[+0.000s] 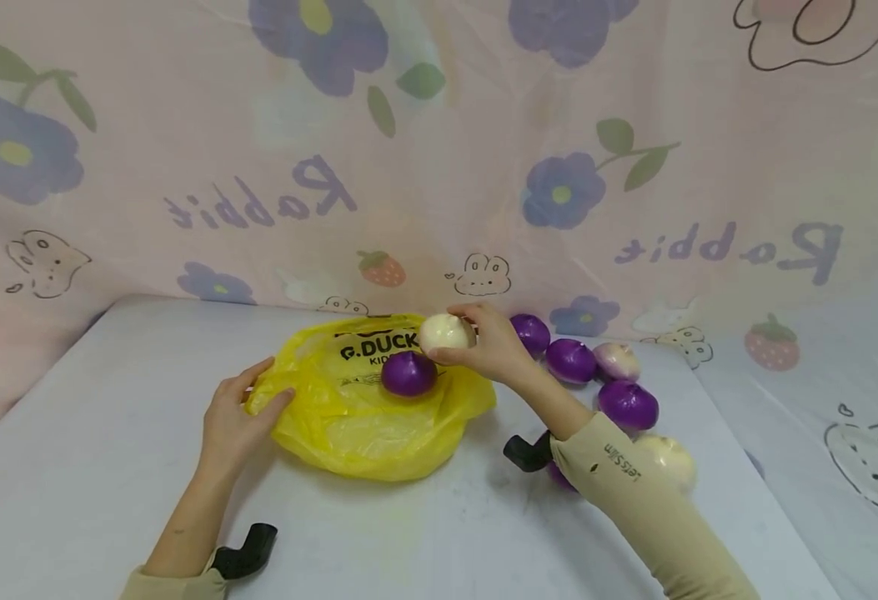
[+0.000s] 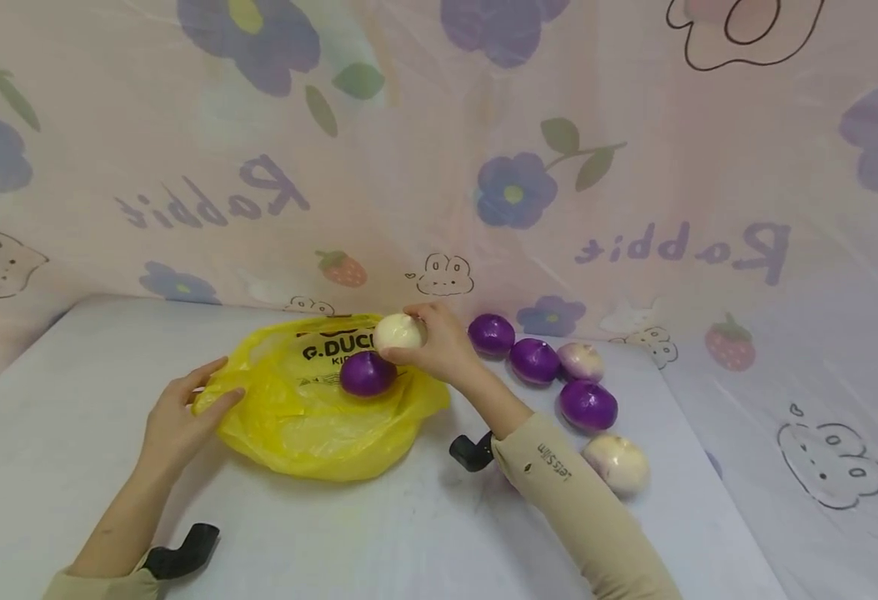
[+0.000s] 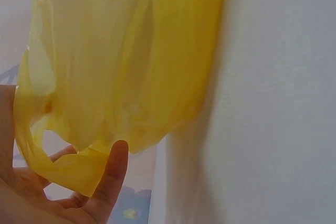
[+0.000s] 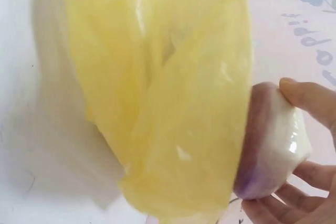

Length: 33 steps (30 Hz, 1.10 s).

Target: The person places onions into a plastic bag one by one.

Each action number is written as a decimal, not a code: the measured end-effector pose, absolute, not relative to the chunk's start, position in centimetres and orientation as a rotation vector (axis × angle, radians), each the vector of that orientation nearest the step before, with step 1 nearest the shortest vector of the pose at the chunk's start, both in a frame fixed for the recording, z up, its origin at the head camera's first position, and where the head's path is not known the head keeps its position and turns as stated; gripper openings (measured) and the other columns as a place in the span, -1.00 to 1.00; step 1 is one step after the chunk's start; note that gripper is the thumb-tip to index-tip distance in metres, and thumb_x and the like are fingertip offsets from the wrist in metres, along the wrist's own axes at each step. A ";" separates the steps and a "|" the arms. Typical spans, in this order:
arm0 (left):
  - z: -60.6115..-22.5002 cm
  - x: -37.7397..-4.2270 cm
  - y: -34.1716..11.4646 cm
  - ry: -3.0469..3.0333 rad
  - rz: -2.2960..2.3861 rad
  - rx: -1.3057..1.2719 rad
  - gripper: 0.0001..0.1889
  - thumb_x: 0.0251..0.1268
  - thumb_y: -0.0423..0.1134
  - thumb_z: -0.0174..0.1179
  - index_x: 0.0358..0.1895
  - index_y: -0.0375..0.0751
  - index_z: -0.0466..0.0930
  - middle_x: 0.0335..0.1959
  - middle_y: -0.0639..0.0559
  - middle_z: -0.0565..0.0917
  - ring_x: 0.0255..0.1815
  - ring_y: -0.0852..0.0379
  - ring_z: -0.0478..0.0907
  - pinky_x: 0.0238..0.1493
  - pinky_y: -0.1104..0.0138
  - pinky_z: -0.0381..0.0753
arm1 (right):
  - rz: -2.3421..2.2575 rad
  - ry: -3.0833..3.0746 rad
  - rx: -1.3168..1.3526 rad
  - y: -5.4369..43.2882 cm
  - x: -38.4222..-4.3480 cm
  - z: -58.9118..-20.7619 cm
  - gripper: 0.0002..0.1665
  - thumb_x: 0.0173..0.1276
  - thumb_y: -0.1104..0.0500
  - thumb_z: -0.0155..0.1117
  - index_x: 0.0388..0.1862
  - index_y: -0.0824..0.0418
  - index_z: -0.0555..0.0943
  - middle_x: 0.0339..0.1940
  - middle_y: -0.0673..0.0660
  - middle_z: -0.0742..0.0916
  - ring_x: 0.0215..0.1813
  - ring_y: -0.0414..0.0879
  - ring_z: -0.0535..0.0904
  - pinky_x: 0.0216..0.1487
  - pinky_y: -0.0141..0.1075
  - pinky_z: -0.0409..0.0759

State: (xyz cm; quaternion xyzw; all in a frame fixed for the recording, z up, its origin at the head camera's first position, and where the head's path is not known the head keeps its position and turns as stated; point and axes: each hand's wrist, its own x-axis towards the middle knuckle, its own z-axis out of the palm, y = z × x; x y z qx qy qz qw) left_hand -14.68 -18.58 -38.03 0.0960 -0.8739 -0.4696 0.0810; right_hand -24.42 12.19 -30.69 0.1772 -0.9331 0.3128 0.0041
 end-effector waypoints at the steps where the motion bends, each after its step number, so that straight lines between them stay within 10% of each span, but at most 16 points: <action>1: -38.0 -14.7 -18.6 -2.611 -1.405 0.284 -0.37 0.28 -0.10 0.15 0.40 -0.22 0.29 0.24 -0.36 0.31 0.17 -0.29 0.27 0.12 -0.06 0.30 | 0.970 -2.931 0.556 12.0 -24.4 -30.8 -0.16 0.04 -0.12 0.50 0.26 0.22 0.48 0.19 0.23 0.53 0.14 0.11 0.46 0.15 -0.01 0.50; 33: -38.1 -14.7 -18.4 -2.608 -1.425 0.297 -0.38 0.28 -0.11 0.15 0.40 -0.19 0.29 0.27 -0.34 0.29 0.22 -0.28 0.25 0.17 -0.10 0.30 | 1.118 -2.934 0.722 6.2 -24.4 -32.0 -0.20 0.06 -0.13 0.47 0.23 0.22 0.50 0.10 0.16 0.56 0.09 0.00 0.45 0.08 -0.17 0.54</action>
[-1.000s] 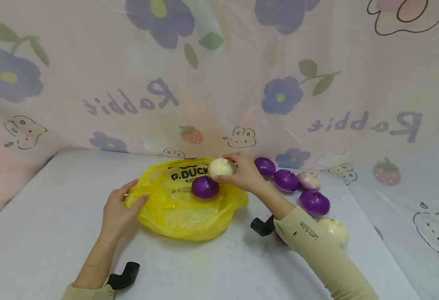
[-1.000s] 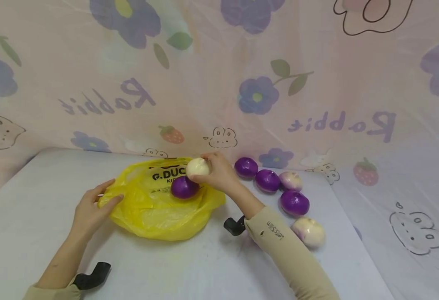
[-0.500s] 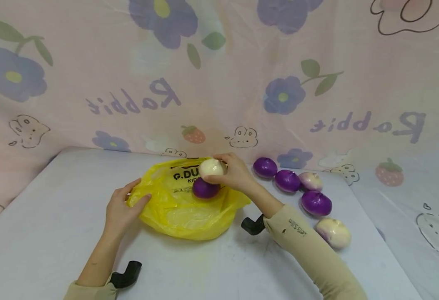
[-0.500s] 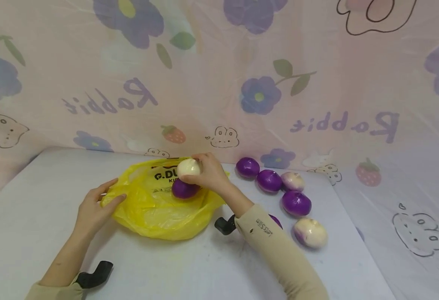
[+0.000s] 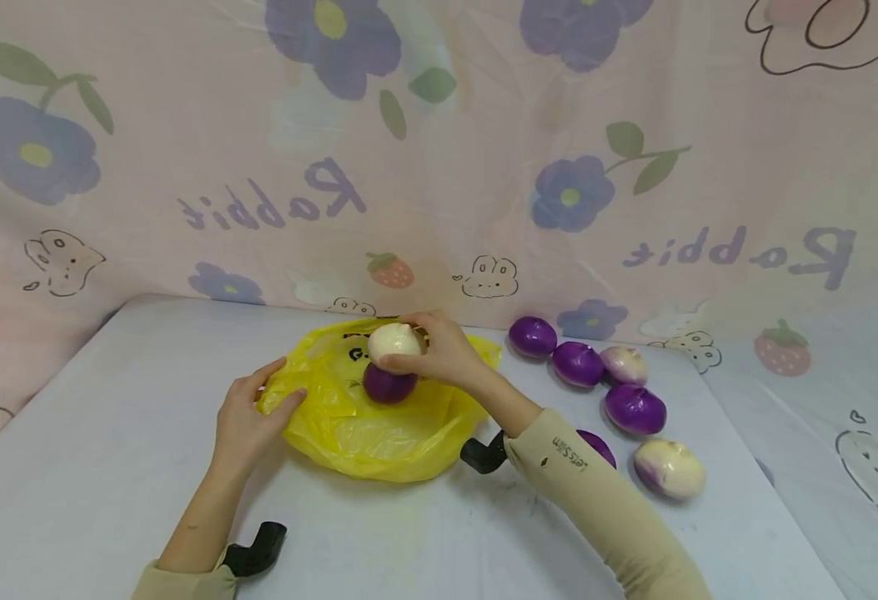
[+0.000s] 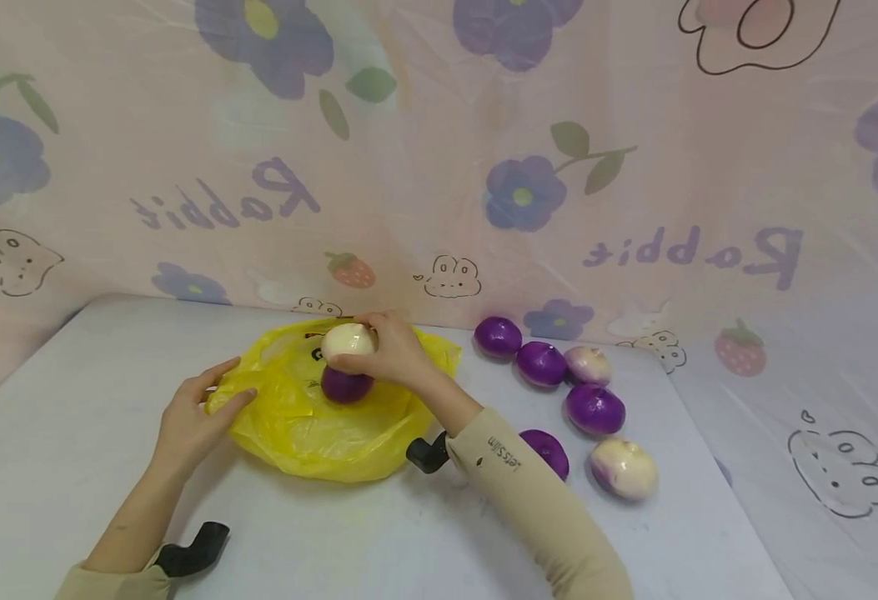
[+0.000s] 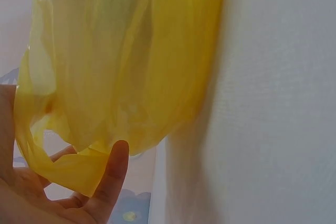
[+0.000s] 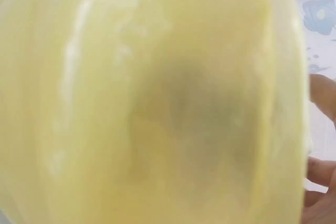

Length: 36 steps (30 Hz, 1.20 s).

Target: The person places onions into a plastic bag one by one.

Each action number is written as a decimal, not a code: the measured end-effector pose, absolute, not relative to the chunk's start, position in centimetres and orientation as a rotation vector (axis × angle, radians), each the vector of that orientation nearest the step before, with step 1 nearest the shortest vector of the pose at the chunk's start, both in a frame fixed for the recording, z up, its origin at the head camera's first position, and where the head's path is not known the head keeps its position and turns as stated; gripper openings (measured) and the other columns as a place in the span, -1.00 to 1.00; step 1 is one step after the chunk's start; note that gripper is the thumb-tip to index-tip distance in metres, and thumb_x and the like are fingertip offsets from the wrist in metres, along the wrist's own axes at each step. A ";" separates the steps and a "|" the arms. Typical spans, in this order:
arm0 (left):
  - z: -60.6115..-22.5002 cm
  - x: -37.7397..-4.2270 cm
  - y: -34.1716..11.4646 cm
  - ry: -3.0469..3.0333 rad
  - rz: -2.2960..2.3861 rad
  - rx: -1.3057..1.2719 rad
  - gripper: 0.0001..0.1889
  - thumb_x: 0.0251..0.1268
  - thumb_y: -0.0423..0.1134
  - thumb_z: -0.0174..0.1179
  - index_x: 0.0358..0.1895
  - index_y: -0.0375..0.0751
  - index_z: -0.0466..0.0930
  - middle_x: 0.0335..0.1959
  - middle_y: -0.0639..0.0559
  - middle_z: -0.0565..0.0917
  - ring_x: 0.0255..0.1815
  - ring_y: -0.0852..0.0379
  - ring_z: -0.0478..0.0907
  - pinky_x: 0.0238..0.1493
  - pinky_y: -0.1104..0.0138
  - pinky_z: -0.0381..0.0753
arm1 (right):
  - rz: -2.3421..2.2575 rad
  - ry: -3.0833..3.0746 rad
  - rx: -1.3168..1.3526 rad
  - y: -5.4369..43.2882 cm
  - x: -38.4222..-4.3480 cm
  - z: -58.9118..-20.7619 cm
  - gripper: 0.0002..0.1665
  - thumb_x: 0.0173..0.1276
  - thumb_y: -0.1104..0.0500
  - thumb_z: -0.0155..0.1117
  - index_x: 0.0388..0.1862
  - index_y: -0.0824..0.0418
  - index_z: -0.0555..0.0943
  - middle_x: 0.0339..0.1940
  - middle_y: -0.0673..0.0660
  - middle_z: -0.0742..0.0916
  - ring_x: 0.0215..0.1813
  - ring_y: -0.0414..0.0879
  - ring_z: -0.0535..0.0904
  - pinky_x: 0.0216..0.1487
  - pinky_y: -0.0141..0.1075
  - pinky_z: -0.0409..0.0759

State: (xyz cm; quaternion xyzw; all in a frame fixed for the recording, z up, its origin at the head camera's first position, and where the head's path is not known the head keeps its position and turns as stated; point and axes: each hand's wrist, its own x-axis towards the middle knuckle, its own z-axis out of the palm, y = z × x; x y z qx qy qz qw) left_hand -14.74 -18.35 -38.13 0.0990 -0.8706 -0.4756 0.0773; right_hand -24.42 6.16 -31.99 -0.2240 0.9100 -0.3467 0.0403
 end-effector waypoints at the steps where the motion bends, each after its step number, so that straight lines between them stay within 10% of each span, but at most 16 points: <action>1: -38.1 -14.7 -18.3 -2.607 -1.426 0.298 -0.38 0.28 -0.12 0.15 0.39 -0.19 0.29 0.27 -0.34 0.30 0.22 -0.28 0.25 0.17 -0.10 0.30 | -1.059 2.787 -0.687 6.1 -24.4 -32.0 -0.20 0.07 -0.14 0.47 0.23 0.22 0.50 0.10 0.16 0.55 0.09 0.00 0.45 0.08 -0.17 0.54; 36: -38.2 -14.8 -18.5 -2.619 -1.426 0.293 -0.37 0.28 -0.10 0.16 0.40 -0.19 0.28 0.24 -0.34 0.31 0.22 -0.28 0.26 0.20 -0.11 0.27 | -0.943 2.898 -0.569 10.7 -25.3 -33.1 -0.17 0.05 -0.09 0.50 0.23 0.29 0.48 0.18 0.28 0.55 0.17 0.14 0.48 0.21 -0.01 0.47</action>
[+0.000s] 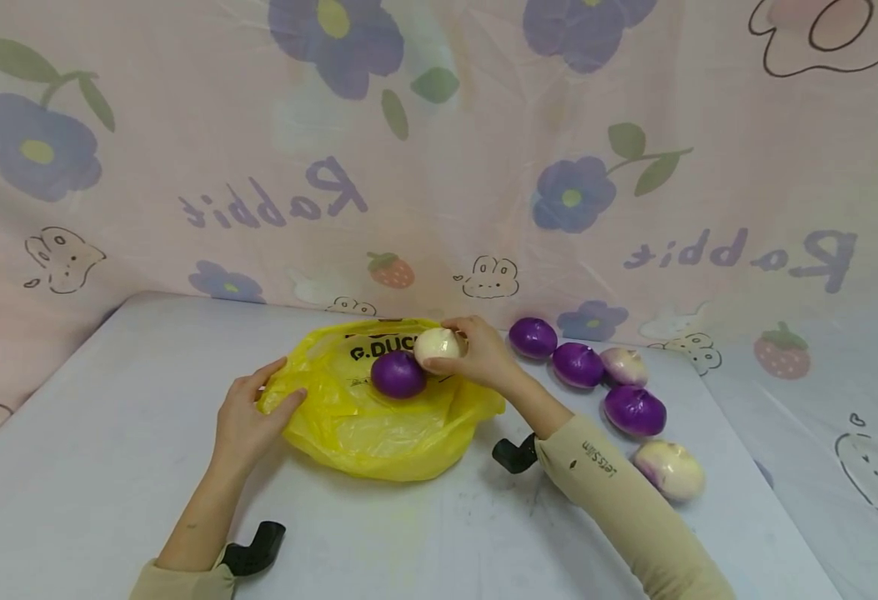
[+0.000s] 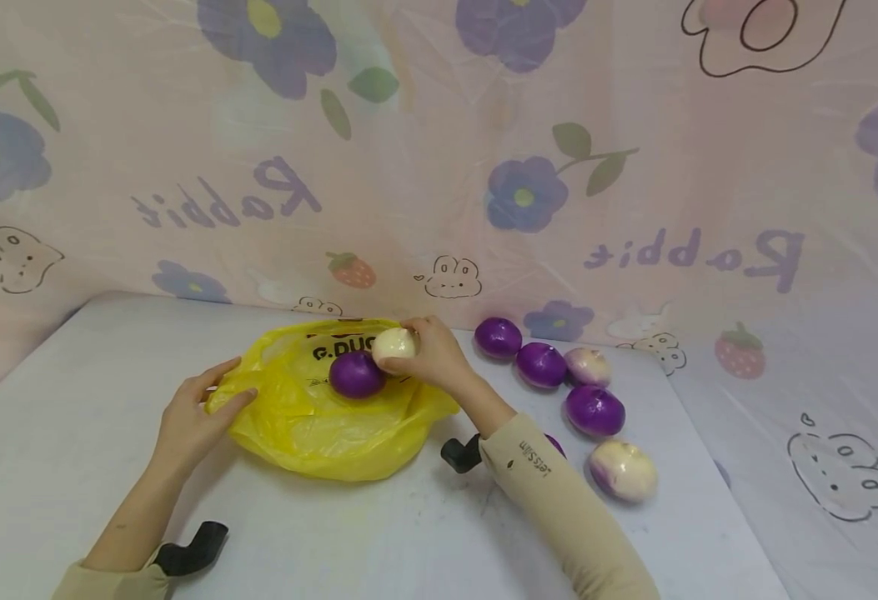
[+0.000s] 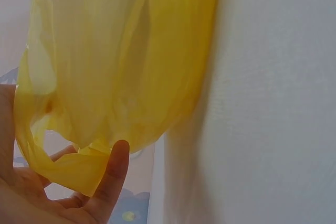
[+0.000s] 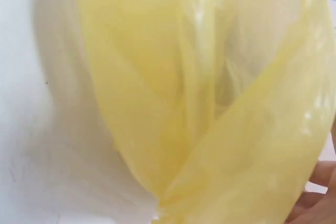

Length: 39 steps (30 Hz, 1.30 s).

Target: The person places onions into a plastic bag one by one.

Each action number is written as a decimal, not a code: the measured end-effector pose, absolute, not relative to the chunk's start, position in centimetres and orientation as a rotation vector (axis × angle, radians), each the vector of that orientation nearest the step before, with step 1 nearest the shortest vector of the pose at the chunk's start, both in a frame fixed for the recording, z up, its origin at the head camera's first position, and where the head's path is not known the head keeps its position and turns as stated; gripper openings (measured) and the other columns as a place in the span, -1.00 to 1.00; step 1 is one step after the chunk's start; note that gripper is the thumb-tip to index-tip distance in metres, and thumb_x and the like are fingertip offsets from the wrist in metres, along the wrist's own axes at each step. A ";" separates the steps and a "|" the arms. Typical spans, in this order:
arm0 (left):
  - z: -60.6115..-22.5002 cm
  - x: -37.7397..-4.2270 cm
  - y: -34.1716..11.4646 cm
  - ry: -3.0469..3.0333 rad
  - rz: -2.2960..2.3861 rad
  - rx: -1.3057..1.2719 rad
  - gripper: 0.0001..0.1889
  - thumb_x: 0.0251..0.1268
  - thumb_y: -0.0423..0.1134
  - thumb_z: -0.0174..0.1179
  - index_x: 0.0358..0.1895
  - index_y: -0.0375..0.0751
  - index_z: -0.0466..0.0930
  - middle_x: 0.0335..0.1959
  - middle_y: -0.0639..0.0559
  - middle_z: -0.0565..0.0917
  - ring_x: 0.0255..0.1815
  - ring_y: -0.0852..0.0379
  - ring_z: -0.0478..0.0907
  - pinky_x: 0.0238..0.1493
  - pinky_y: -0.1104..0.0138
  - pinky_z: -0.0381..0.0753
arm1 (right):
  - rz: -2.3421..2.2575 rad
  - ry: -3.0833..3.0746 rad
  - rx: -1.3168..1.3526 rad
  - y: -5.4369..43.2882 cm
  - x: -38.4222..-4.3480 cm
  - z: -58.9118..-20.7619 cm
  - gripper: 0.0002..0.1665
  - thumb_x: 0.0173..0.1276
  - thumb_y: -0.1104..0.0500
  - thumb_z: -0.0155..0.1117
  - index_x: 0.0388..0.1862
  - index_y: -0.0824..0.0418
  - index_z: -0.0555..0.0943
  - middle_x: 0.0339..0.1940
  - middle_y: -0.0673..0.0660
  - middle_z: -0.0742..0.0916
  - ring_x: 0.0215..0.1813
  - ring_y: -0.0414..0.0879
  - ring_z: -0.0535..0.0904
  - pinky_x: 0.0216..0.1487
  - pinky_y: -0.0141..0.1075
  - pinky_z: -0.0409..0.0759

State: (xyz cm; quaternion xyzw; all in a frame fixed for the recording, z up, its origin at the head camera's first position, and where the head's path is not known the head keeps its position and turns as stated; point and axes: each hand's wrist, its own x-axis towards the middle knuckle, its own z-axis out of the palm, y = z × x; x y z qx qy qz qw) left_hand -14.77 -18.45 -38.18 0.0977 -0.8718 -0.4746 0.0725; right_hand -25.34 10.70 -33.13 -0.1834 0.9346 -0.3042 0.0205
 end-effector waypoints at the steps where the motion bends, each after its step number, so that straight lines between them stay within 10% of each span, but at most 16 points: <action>1: -38.2 -14.8 -18.5 -2.619 -1.426 0.293 -0.37 0.28 -0.10 0.16 0.40 -0.19 0.28 0.25 -0.34 0.30 0.22 -0.28 0.25 0.20 -0.12 0.27 | -0.939 2.901 -0.571 10.7 -25.4 -33.2 -0.17 0.04 -0.08 0.50 0.23 0.29 0.49 0.18 0.29 0.55 0.17 0.15 0.48 0.22 -0.01 0.46; 39: -38.3 -14.6 -18.4 -2.657 -1.425 0.273 -0.36 0.29 -0.08 0.16 0.40 -0.21 0.27 0.28 -0.38 0.27 0.24 -0.33 0.23 0.23 -0.16 0.24 | -0.995 2.928 -0.646 13.6 -24.7 -33.3 -0.25 0.12 -0.15 0.43 0.25 0.14 0.52 0.26 0.12 0.59 0.23 0.15 0.51 0.21 -0.01 0.48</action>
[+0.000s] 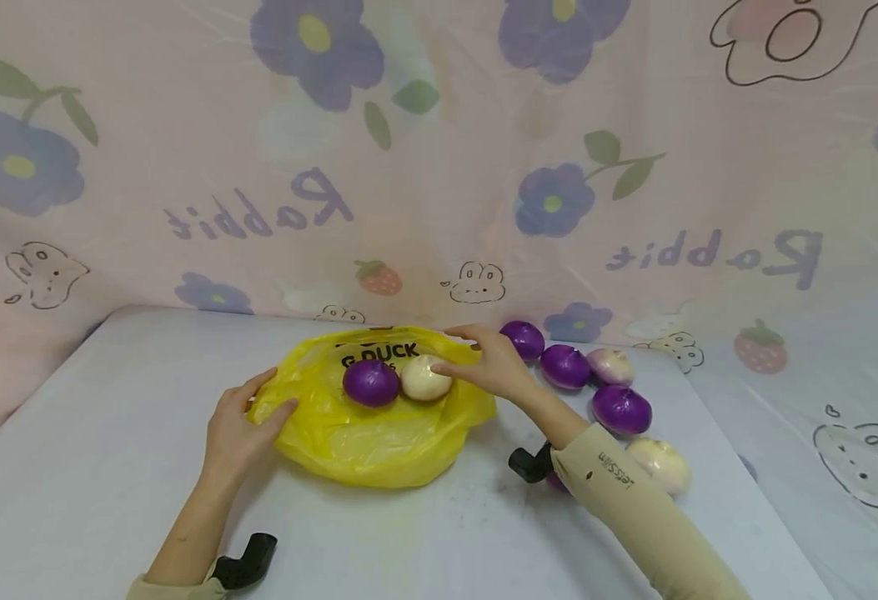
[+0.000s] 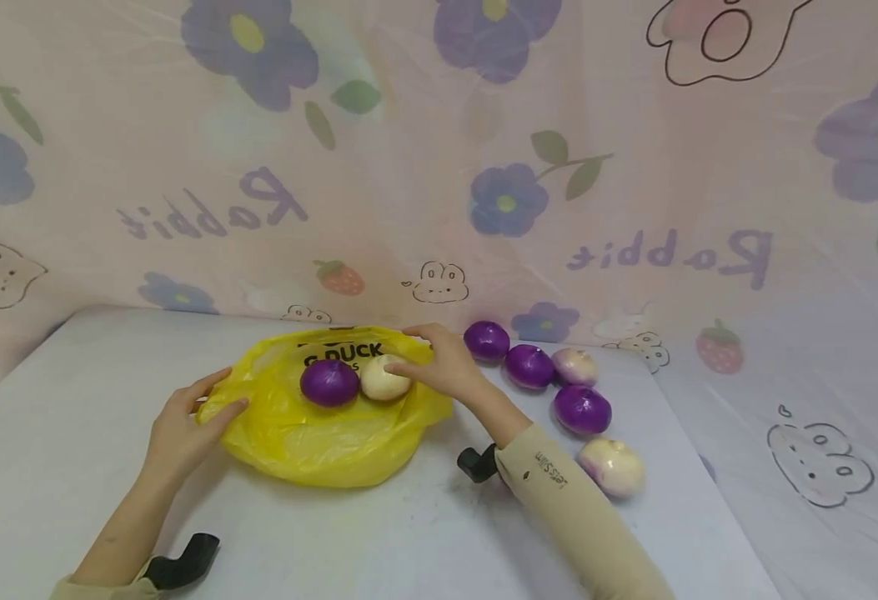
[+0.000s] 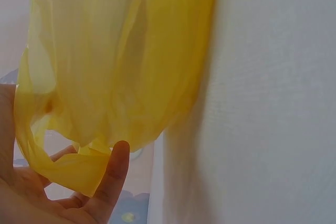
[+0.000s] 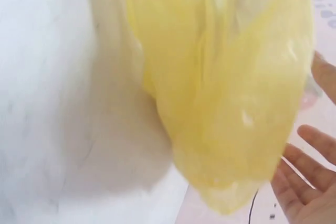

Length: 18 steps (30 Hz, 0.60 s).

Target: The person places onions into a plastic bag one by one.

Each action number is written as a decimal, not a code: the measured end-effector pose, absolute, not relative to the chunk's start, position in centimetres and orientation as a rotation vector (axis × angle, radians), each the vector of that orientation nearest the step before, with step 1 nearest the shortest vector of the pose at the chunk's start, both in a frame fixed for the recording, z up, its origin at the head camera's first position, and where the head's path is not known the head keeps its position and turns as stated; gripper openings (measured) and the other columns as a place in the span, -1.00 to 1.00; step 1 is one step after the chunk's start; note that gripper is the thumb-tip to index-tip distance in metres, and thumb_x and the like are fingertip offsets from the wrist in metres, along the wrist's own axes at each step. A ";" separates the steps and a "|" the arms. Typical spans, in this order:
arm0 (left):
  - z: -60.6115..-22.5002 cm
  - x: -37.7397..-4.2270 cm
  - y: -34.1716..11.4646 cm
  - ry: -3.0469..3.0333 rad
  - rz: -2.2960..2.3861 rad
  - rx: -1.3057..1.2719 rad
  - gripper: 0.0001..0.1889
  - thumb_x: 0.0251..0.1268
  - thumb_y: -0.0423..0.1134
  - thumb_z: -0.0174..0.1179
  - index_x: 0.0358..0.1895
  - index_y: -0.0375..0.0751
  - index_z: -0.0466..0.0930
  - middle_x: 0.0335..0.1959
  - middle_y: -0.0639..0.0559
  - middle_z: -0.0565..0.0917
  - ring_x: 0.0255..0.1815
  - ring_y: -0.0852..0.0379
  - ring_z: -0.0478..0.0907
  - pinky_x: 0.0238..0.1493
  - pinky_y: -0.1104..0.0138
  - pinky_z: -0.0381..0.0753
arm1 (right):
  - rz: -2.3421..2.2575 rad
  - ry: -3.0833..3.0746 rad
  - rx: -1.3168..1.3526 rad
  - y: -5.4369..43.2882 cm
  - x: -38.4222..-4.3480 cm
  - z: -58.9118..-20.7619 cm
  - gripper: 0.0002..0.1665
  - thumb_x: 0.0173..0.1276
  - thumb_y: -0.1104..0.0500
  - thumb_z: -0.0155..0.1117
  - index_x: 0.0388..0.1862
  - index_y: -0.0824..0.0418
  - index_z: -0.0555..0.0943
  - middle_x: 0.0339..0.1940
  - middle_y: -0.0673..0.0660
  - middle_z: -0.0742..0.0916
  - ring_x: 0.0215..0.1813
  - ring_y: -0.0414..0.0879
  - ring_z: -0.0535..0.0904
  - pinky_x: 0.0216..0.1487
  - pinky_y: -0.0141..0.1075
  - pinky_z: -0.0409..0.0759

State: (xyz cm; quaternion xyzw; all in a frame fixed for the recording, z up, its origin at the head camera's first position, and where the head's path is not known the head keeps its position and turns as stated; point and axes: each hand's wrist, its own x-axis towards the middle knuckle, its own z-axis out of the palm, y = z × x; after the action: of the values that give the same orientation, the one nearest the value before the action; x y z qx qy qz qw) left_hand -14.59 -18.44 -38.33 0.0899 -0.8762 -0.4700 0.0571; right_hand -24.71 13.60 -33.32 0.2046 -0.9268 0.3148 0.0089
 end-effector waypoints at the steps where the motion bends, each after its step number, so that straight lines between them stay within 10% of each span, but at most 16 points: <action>1: -38.4 -14.6 -18.4 -2.656 -1.422 0.272 -0.36 0.29 -0.08 0.16 0.40 -0.21 0.27 0.27 -0.38 0.28 0.24 -0.33 0.23 0.23 -0.15 0.24 | 0.989 -2.888 0.627 14.0 -24.7 -33.2 -0.25 0.12 -0.15 0.43 0.25 0.13 0.52 0.26 0.12 0.59 0.23 0.15 0.51 0.21 -0.01 0.48; 10: -38.4 -14.7 -18.6 -2.684 -1.378 0.256 -0.35 0.29 -0.08 0.15 0.40 -0.24 0.26 0.27 -0.41 0.28 0.24 -0.34 0.24 0.25 -0.18 0.23 | 1.011 -2.826 0.549 16.7 -25.1 -32.3 -0.31 0.18 -0.10 0.40 0.23 0.19 0.53 0.19 0.18 0.62 0.07 0.08 0.53 0.15 -0.06 0.50; 18: -38.1 -14.7 -18.6 -2.687 -1.346 0.237 -0.35 0.27 -0.08 0.16 0.39 -0.25 0.27 0.25 -0.42 0.29 0.21 -0.34 0.26 0.22 -0.17 0.24 | 1.099 -2.855 0.321 18.6 -25.6 -32.1 -0.18 0.19 -0.23 0.34 0.33 0.15 0.43 0.33 0.20 0.49 0.33 0.22 0.37 0.32 0.11 0.33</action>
State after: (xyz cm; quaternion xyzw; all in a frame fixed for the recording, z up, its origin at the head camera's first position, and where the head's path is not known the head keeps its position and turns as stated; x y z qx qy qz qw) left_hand -14.73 -18.60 -38.07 0.0784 -0.8896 -0.4455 0.0635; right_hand -25.59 18.56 -32.06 0.1044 -0.9277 0.3570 0.0327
